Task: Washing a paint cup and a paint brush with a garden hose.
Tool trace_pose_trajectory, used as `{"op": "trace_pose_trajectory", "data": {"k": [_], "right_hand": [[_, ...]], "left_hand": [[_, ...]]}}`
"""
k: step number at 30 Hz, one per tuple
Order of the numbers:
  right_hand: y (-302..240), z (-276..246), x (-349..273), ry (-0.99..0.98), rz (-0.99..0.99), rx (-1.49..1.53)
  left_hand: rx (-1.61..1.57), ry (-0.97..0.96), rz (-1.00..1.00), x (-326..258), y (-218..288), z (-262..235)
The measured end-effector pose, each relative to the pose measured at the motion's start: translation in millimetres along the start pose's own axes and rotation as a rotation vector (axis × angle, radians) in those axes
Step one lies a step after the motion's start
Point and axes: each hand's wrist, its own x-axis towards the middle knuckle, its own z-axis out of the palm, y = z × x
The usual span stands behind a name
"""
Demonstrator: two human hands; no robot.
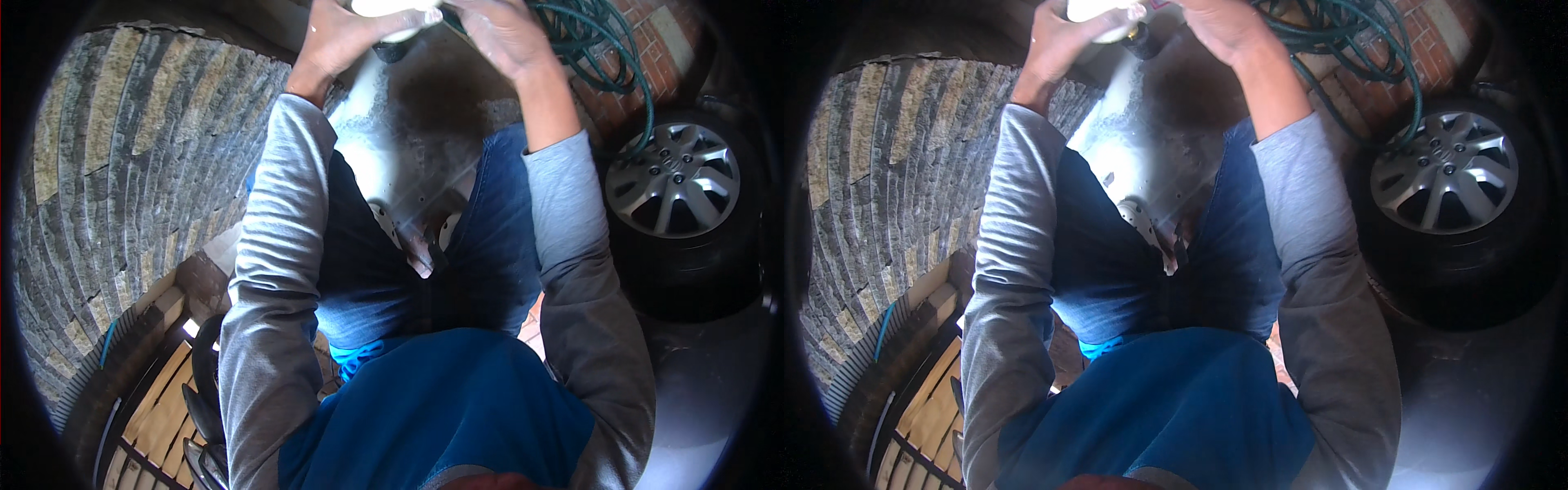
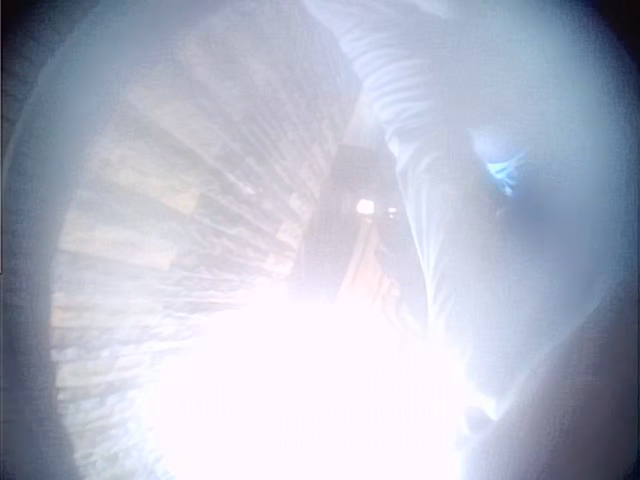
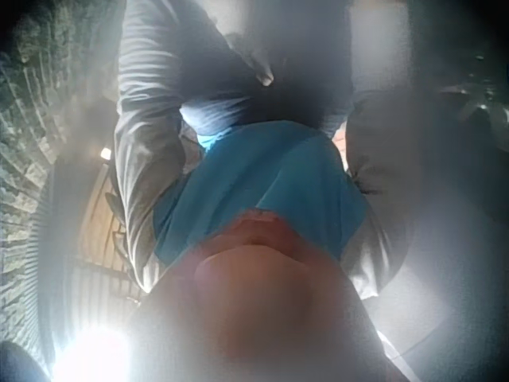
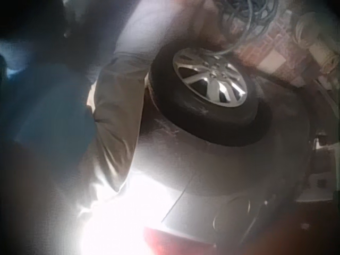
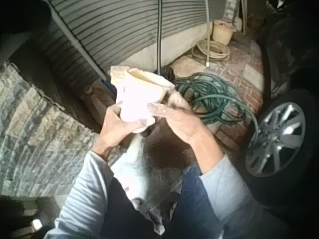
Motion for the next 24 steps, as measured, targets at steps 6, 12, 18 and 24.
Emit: {"op": "trace_pose_trajectory", "data": {"k": [6, 12, 18, 24], "right_hand": [[-46.2, -73.2, -7.9, 0.101, 0.114, 0.134], [-42.6, -220.4, -30.6, 0.669, 0.382, -1.280], [-27.2, -321.1, -59.8, 0.743, 0.592, -2.093], [-36.0, -310.9, -48.5, 0.517, 0.843, -2.416]], "left_hand": [[0.040, 0.104, 0.009, -2.9, -2.3, -8.1], [0.369, 0.205, -0.090, -14.6, 0.4, -16.1], [0.284, 0.226, -0.089, -18.8, 1.8, -17.9], [0.304, 0.223, -0.112, -20.1, -1.4, -18.3]]}}
